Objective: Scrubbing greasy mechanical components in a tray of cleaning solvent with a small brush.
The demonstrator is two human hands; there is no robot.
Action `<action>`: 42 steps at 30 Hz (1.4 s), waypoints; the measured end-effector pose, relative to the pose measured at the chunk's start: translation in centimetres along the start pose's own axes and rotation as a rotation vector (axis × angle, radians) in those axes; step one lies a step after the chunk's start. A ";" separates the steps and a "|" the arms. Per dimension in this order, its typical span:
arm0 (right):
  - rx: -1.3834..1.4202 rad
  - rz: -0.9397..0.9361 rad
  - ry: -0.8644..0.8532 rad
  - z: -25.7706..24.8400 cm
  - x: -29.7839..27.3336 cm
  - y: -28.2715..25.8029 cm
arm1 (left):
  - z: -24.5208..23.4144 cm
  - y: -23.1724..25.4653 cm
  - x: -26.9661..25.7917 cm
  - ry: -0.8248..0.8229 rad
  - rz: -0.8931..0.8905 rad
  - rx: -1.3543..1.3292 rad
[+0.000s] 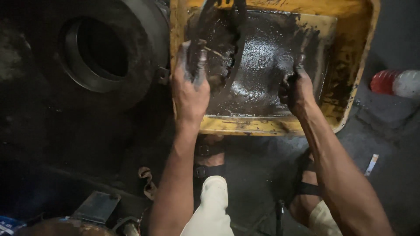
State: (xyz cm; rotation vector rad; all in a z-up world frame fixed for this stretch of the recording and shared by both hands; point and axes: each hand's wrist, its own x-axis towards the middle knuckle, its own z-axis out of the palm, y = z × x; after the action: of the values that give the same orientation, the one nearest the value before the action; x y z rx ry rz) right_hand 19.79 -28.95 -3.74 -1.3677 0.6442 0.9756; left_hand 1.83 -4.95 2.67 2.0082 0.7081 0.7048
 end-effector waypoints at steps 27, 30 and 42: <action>-0.385 -0.407 0.274 -5.6 -0.5 0.3 | 0.3 2.0 1.2 -0.105 -0.109 -0.088; -0.443 -0.413 0.335 -5.4 -0.6 0.1 | 0.4 2.2 1.3 -0.112 -0.116 -0.126; -0.026 -0.130 -0.053 -7.0 -1.5 -1.8 | -0.2 3.4 2.2 -0.152 -0.180 -0.078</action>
State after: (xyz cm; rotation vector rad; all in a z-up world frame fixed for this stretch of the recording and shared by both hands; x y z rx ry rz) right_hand 21.71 -36.00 -2.46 -1.3843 0.4984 0.9153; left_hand 3.88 -4.83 6.15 1.8772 0.7485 0.4618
